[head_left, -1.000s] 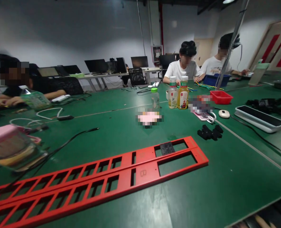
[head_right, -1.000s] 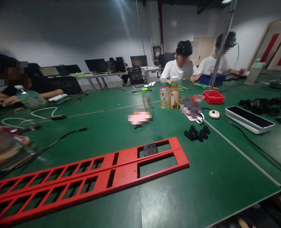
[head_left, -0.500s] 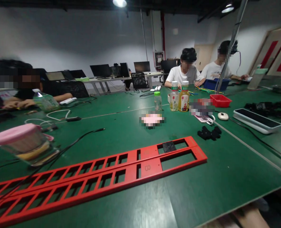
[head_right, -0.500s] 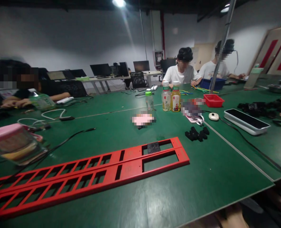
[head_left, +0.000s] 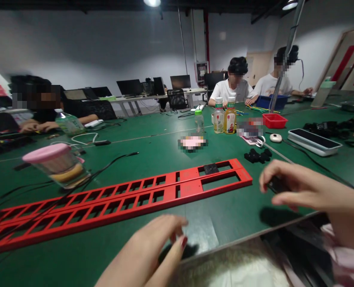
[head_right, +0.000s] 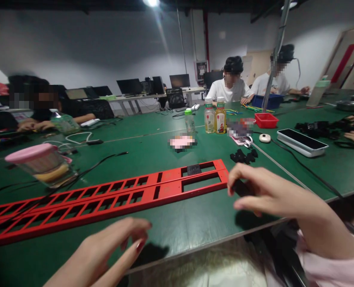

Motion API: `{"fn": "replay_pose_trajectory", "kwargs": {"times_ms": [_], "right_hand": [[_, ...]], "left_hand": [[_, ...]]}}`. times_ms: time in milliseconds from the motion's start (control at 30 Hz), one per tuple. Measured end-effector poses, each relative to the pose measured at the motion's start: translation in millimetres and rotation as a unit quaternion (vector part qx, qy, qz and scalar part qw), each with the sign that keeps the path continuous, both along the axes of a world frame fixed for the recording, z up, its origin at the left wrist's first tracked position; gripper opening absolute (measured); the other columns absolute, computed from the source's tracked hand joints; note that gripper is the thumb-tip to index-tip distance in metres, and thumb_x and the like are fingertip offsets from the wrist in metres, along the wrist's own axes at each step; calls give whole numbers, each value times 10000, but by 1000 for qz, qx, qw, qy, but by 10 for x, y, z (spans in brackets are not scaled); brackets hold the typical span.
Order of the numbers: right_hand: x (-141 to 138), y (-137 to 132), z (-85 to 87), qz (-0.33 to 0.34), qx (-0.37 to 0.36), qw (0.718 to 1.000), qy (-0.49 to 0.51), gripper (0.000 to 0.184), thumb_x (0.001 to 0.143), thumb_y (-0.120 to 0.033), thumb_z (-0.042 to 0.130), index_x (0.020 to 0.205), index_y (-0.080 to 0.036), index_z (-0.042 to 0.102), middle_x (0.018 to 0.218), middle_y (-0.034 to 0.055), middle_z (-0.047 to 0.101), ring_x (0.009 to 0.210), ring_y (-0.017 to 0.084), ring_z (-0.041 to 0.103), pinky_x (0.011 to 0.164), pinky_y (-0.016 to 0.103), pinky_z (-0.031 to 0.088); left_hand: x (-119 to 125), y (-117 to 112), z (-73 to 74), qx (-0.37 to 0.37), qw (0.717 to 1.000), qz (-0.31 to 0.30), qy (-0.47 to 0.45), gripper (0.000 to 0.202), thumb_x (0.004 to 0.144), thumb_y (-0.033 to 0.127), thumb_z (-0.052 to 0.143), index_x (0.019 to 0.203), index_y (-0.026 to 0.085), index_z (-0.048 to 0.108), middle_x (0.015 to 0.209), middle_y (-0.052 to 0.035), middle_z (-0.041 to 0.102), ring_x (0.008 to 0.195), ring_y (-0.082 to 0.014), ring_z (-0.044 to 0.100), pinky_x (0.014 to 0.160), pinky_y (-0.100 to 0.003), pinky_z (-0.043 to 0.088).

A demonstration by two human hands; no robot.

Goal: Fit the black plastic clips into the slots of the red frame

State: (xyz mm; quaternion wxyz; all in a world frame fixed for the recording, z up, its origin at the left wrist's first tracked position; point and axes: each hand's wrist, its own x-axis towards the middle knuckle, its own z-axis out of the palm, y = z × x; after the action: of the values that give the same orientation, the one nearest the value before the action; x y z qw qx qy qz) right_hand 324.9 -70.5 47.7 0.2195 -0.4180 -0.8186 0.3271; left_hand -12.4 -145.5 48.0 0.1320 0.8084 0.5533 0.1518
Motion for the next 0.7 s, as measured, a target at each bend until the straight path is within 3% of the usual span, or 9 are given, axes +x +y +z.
{"fn": "replay_pose_trajectory", "kwargs": {"times_ms": [67, 133, 200, 267, 367, 433, 567, 700], "right_hand": [[-218, 407, 186, 21, 83, 996, -14, 275, 736, -347, 578, 979, -220, 550, 905, 51, 589, 614, 126, 547, 530, 231, 442], [-399, 802, 199, 13, 199, 979, -35, 270, 715, -301, 603, 961, -198, 565, 933, 49, 581, 752, 156, 558, 662, 256, 446], [-526, 1149, 55, -25, 288, 956, -44, 259, 714, -245, 603, 963, -178, 580, 965, 69, 570, 885, 194, 539, 780, 297, 423], [-607, 1416, -185, -79, 329, 940, -41, 285, 740, -179, 556, 1024, -157, 572, 1032, 101, 545, 951, 208, 521, 831, 318, 408], [-666, 1638, -533, -98, 318, 942, -43, 335, 755, -187, 552, 1087, -148, 559, 1017, 96, 539, 959, 199, 523, 848, 319, 414], [-675, 1676, -663, -89, 300, 949, -44, 396, 742, -220, 585, 1125, -125, 552, 987, 96, 537, 930, 192, 530, 853, 321, 418], [-659, 1581, -688, -71, 239, 968, -27, 578, 708, -255, 630, 1241, -102, 468, 986, 101, 520, 859, 179, 542, 802, 323, 450], [-637, 1446, -643, 5, 148, 989, 17, 453, 769, -192, 528, 1219, -146, 498, 1053, 93, 514, 755, 115, 565, 728, 270, 477]], "left_hand": [[196, 304, 125, 55, 998, -27, 34, 247, 849, 387, 364, 971, 281, 550, 969, -25, 602, 875, -197, 564, 769, -332, 472], [349, 632, 149, 97, 991, -53, 75, 273, 848, 384, 379, 1017, 235, 533, 1013, -46, 577, 953, -209, 535, 846, -348, 432], [446, 947, 65, 120, 984, -86, 101, 369, 827, 411, 433, 1120, 193, 488, 1093, -74, 549, 1034, -225, 497, 915, -353, 383], [484, 1208, -94, 129, 979, -107, 115, 562, 783, 477, 498, 1235, 156, 402, 1224, -106, 478, 1136, -247, 427, 976, -355, 323], [466, 1447, -358, 113, 980, -108, 126, 804, 690, 612, 547, 1318, 170, 310, 1348, -112, 361, 1238, -288, 307, 1024, -392, 246], [434, 1508, -488, 84, 984, -98, 124, 902, 663, 682, 512, 1365, 200, 216, 1387, -109, 304, 1239, -312, 300, 1008, -431, 249], [388, 1514, -590, 73, 985, -94, 125, 974, 635, 729, 488, 1390, 231, 126, 1376, -109, 320, 1205, -327, 335, 978, -454, 259], [387, 1512, -574, 79, 982, -102, 134, 963, 616, 740, 498, 1378, 249, 172, 1362, -99, 341, 1193, -321, 340, 967, -439, 263]]}}
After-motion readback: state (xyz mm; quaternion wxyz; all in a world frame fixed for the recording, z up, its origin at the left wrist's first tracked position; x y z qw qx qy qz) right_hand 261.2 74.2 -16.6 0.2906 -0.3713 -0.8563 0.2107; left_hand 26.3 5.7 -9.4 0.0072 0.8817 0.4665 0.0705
